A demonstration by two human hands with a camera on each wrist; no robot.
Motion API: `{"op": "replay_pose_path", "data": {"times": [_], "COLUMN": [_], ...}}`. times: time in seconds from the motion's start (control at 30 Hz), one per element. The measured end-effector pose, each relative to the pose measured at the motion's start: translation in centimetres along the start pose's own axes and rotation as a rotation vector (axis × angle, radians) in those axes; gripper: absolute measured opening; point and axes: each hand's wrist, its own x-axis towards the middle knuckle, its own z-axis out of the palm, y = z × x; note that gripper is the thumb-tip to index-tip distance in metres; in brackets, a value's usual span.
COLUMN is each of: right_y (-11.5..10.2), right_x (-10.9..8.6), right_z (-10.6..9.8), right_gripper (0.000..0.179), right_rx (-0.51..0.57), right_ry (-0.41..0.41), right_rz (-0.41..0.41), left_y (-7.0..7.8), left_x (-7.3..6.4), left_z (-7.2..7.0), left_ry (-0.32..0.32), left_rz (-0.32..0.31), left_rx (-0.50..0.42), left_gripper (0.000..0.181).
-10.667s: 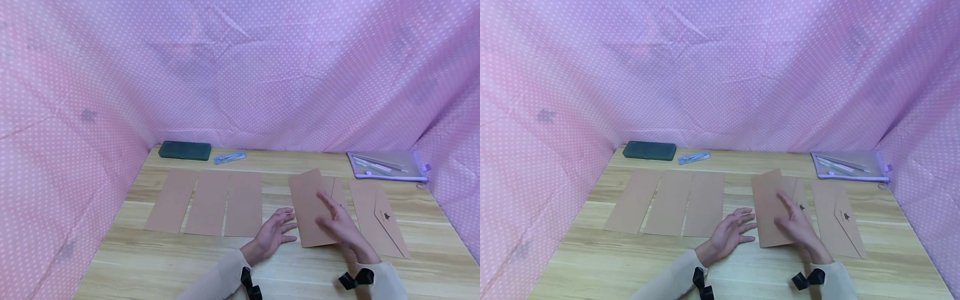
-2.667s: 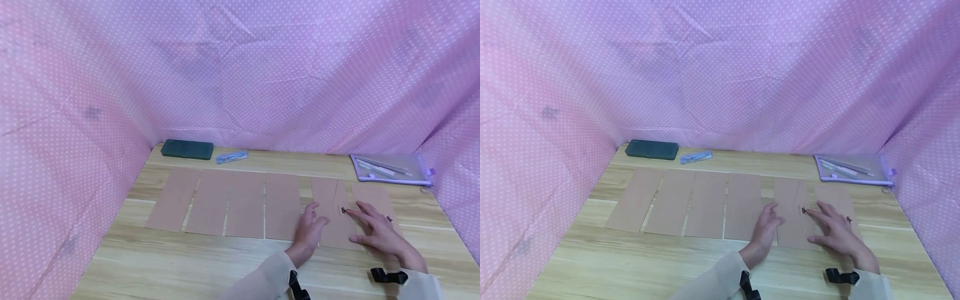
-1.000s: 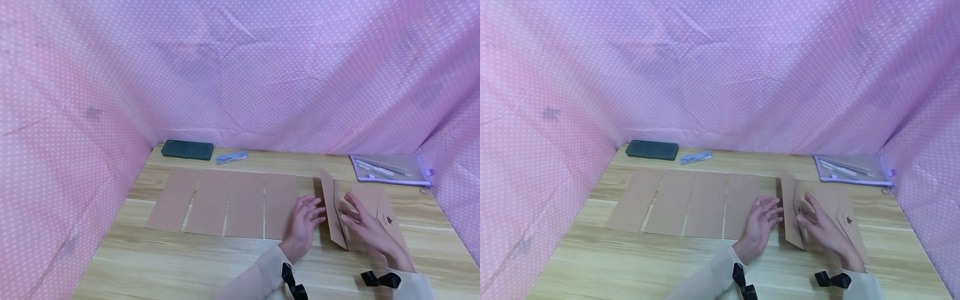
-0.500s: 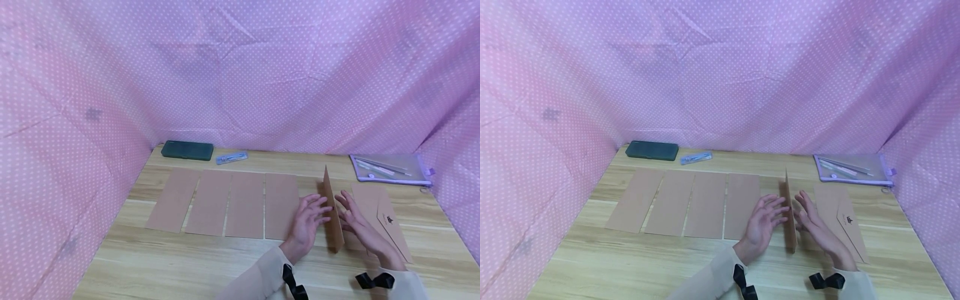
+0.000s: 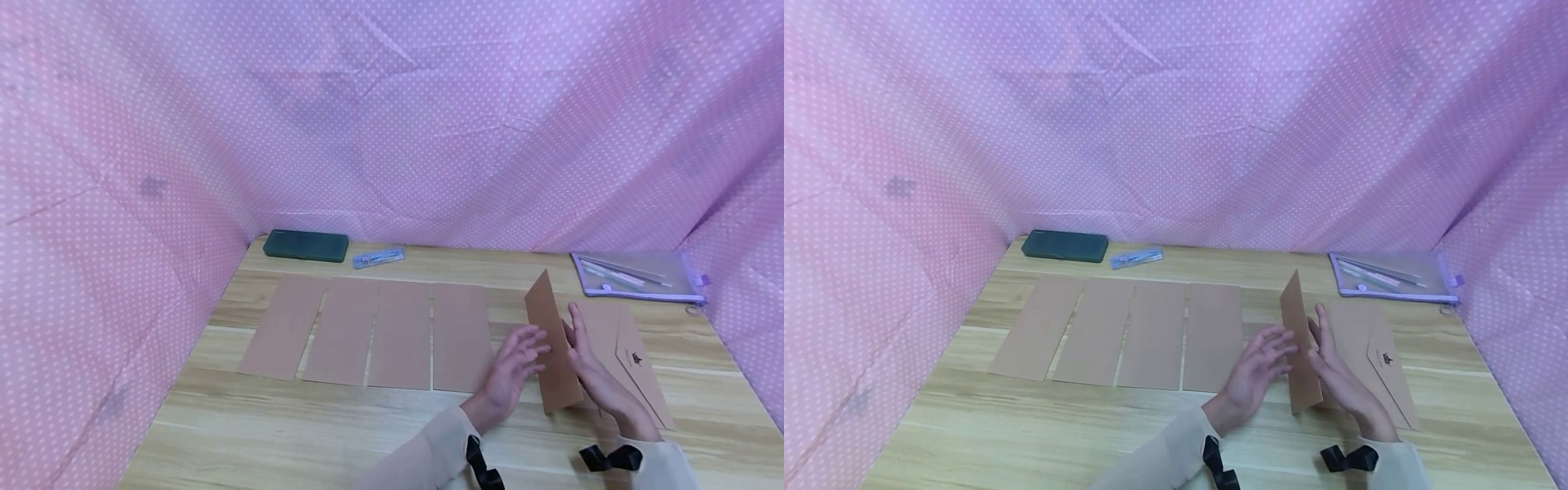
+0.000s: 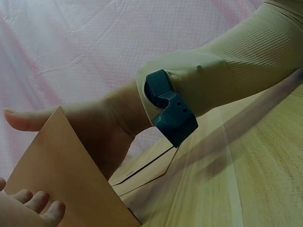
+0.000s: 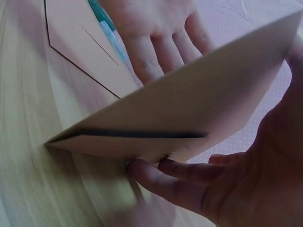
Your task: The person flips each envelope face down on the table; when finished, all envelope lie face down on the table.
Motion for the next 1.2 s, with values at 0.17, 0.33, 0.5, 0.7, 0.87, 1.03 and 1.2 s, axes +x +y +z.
{"op": "replay_pose_path", "data": {"times": [0.17, 0.33, 0.5, 0.7, 0.87, 1.03, 1.2], "right_y": [0.0, 0.2, 0.2, 0.0, -0.1, 0.0, 0.4], "right_x": [-0.1, -0.3, -0.5, -0.6, -0.8, -1.0, -1.2], "right_z": [0.0, -0.3, -0.9, -1.6, -1.9, -2.3, -2.9], "right_gripper": [0.067, 0.064, 0.061, 0.065, 0.077, 0.083, 0.09], "right_rx": [-0.002, -0.019, -0.007, 0.032, -0.036, -0.182, -0.14], "right_ry": [0.024, 0.042, 0.064, 0.069, 0.072, 0.096, 0.09], "right_rz": [-0.019, -0.077, -0.07, -0.025, -0.027, -0.066, -0.096], "left_y": [-0.7, -1.4, -1.9, -2.2, -2.2, -2.0, -2.0], "left_x": [0.1, 0.0, 0.0, -0.1, -0.1, -0.2, -0.1], "left_z": [-0.1, -0.3, -0.3, -0.3, -0.3, -0.2, -0.1], "left_ry": [-0.033, -0.04, -0.016, -0.014, -0.013, -0.015, -0.003], "left_rz": [-0.028, -0.08, -0.127, -0.15, -0.169, -0.186, -0.189], "left_rx": [0.054, 0.138, 0.247, 0.32, 0.333, 0.35, 0.346], "left_gripper": [0.056, 0.054, 0.048, 0.047, 0.047, 0.049, 0.049]}}
